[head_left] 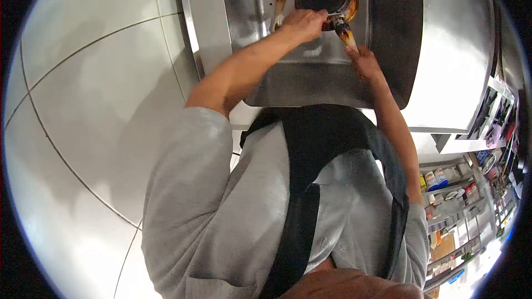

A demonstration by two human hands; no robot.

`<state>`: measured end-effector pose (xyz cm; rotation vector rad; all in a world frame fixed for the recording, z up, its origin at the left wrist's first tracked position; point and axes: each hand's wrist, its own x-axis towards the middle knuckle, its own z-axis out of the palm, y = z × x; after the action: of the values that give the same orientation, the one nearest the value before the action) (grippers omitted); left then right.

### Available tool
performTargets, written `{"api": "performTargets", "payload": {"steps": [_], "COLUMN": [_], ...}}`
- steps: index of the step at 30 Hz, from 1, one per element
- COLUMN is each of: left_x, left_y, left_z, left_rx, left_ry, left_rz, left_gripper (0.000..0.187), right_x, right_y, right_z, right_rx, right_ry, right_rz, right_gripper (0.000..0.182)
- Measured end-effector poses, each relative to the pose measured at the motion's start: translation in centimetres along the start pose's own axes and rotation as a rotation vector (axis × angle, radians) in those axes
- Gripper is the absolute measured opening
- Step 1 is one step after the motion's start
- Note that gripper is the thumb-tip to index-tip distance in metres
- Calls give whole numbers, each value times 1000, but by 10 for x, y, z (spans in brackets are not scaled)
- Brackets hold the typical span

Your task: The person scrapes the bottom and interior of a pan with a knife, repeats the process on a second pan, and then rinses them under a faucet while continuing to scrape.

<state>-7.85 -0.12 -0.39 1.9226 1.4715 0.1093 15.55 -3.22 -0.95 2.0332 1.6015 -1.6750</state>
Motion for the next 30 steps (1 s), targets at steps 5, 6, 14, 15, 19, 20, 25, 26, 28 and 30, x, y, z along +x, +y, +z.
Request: {"api": "performTargets", "payload": {"steps": [5,6,14,15,19,20,25,26,28,30], "left_x": [-8,-12,-13,-16,-9,-5,14,21,23,17], "left_y": [-3,-1,3,7,2,2,-2,-13,-15,-12], "left_z": [39,41,38,32,14,14,27,37,41,40], "left_rx": [-120,-115,-158,-157,-114,-95,-137,-167,-212,-237], "left_ry": [83,48,-4,-26,-100,-107,-133,-169,-169,-97], "left_rz": [0,22,-119,-107,-22,7,88,90,103,120], "left_gripper": [16,16,17,18,18,19,19,18,17,16], "right_x": [-4,-8,-1,-3,-5,-2,3,1,1,8], "right_y": [-4,-7,-7,-5,-12,-8,3,2,6,12], "right_z": [3,2,0,1,1,0,4,3,3,7], "right_rx": [101,106,33,30,30,-22,-156,-153,-167,-202], "right_ry": [-27,-32,-25,-18,-29,-26,64,63,67,78], "right_rz": [30,48,96,99,146,161,12,0,-31,-28], "right_gripper": [45,45,44,44,52,55,48,47,46,46]}}
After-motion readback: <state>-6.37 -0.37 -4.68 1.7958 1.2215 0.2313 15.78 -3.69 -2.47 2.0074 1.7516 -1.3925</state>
